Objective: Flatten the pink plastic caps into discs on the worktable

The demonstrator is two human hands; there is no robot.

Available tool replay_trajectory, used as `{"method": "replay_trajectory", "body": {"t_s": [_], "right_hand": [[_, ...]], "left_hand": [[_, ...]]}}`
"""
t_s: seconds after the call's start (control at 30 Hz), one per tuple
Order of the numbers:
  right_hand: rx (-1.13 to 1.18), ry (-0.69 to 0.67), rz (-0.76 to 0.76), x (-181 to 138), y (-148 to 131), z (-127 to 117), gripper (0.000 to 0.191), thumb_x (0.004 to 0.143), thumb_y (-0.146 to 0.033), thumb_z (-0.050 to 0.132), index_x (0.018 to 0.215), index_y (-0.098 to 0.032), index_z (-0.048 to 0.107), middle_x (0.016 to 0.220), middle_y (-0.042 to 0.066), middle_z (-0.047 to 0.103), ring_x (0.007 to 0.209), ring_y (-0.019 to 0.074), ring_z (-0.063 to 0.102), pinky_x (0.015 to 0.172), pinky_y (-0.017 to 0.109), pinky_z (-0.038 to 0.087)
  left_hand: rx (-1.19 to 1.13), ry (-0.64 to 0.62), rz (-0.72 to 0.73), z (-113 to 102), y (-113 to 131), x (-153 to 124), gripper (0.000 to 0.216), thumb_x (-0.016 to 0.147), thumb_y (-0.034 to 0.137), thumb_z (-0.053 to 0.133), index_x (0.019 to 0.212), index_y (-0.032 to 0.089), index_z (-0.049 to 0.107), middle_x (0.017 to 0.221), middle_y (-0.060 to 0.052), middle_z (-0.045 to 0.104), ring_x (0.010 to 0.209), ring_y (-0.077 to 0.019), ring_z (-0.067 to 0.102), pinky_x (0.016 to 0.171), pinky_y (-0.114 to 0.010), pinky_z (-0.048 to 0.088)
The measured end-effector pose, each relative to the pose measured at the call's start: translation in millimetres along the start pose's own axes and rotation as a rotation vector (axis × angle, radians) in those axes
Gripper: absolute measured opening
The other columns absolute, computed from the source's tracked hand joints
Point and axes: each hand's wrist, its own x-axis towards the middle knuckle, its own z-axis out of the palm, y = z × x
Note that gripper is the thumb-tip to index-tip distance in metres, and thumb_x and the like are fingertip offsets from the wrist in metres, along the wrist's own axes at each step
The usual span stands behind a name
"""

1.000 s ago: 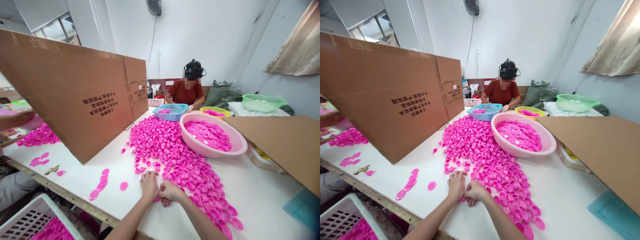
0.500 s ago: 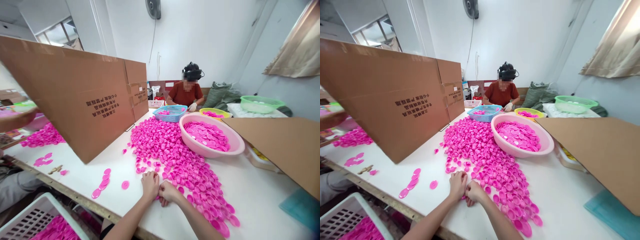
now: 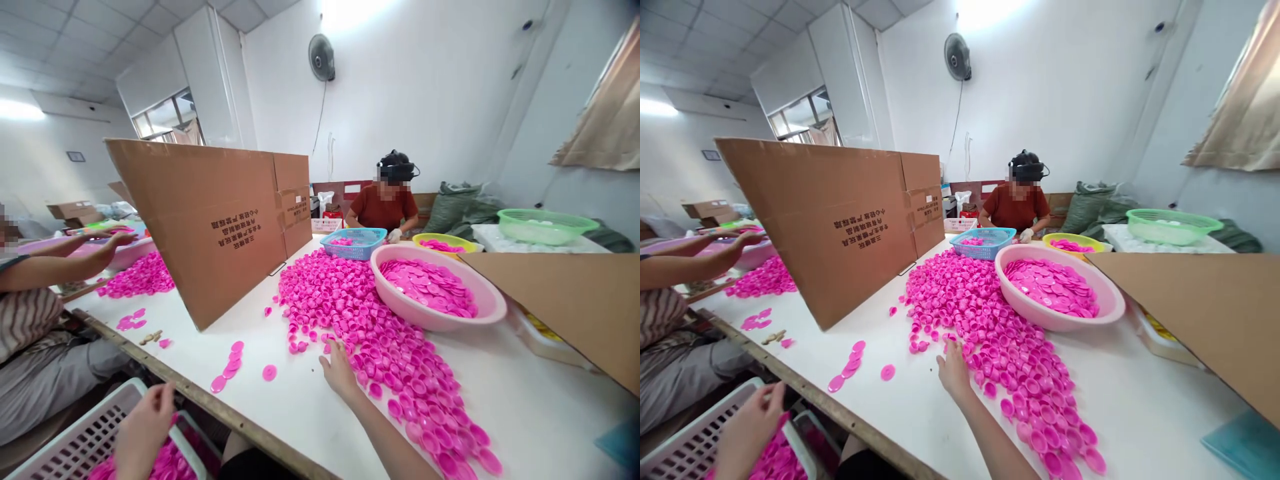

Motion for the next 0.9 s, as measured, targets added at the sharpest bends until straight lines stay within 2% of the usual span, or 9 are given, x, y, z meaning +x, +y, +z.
{"method": "replay_trajectory", "body": {"t_s": [0.07,0.13,0.2,0.3,0.4,0.5,0.6,0.73,0.9], "right_hand": [[-0.109,0.011,0.060,11,8,9,0.046,0.080,-0.023,0.039,0.125,-0.015,0.034,0.133,0.017,0.031,0.112,0.0233,0.044,0.083,0.030,0.039],[-0.185,0.000,0.083,18,12,17,0.044,0.082,-0.025,0.035,0.125,-0.015,0.035,0.132,0.017,0.031,0.106,0.0229,0.049,0.077,0.029,0.042],[-0.227,0.004,0.073,23,11,20,0.042,0.083,-0.026,0.033,0.123,-0.013,0.038,0.126,0.018,0.039,0.098,0.0225,0.053,0.072,0.029,0.043],[-0.210,0.061,0.006,22,3,17,0.037,0.082,-0.026,0.034,0.115,-0.013,0.046,0.115,0.016,0.049,0.095,0.0210,0.054,0.072,0.028,0.042],[-0.191,0.092,-0.107,9,-3,11,0.027,0.077,-0.021,0.041,0.099,-0.015,0.056,0.103,0.012,0.055,0.095,0.0198,0.052,0.078,0.026,0.040],[-0.279,-0.004,-0.122,-13,0,11,0.019,0.070,-0.016,0.047,0.082,-0.014,0.061,0.094,0.012,0.056,0.089,0.0211,0.053,0.075,0.028,0.040],[-0.204,-0.080,-0.109,-31,10,16,0.018,0.069,-0.022,0.051,0.082,-0.015,0.062,0.091,0.009,0.055,0.082,0.0194,0.053,0.070,0.028,0.041],[0.107,0.040,-0.040,-38,22,10,0.032,0.081,-0.036,0.038,0.093,-0.016,0.059,0.088,0.008,0.057,0.078,0.0158,0.054,0.070,0.025,0.042],[0.238,0.088,-0.030,-34,29,-4,0.042,0.085,-0.040,0.026,0.081,-0.015,0.058,0.073,0.006,0.059,0.071,0.0145,0.055,0.067,0.024,0.043]], "left_hand": [[0.151,-0.015,-0.067,-7,-28,9,0.031,0.073,0.044,0.037,0.082,0.021,0.055,0.072,-0.005,0.061,0.063,-0.0232,0.056,0.061,-0.032,0.040],[0.200,0.016,0.026,1,-25,3,0.033,0.074,0.041,0.035,0.086,0.019,0.056,0.081,-0.008,0.060,0.074,-0.0250,0.056,0.070,-0.036,0.041],[0.102,0.000,0.229,22,7,-12,0.035,0.076,0.039,0.033,0.093,0.017,0.054,0.091,-0.009,0.058,0.086,-0.0228,0.054,0.079,-0.034,0.040],[-0.084,-0.190,0.485,64,75,-34,0.035,0.079,0.033,0.032,0.105,0.018,0.050,0.105,-0.007,0.054,0.098,-0.0171,0.050,0.085,-0.028,0.038],[-0.054,-0.287,0.525,97,124,-50,0.037,0.077,0.024,0.036,0.112,0.018,0.048,0.117,-0.007,0.048,0.106,-0.0181,0.045,0.087,-0.029,0.036],[-0.039,-0.300,0.529,115,141,-58,0.034,0.080,0.021,0.032,0.106,0.018,0.054,0.113,-0.008,0.051,0.101,-0.0196,0.048,0.086,-0.032,0.036],[-0.227,-0.332,0.540,119,144,-60,0.033,0.083,0.025,0.029,0.102,0.018,0.055,0.102,-0.007,0.058,0.095,-0.0183,0.051,0.084,-0.031,0.037],[-0.590,-0.401,0.385,106,156,-71,0.034,0.083,0.039,0.031,0.099,0.020,0.054,0.091,-0.005,0.062,0.082,-0.0165,0.057,0.071,-0.027,0.042],[-0.681,-0.507,0.459,101,185,-95,0.028,0.076,0.041,0.044,0.082,0.019,0.060,0.078,-0.003,0.061,0.074,-0.0140,0.054,0.068,-0.025,0.041]]}}
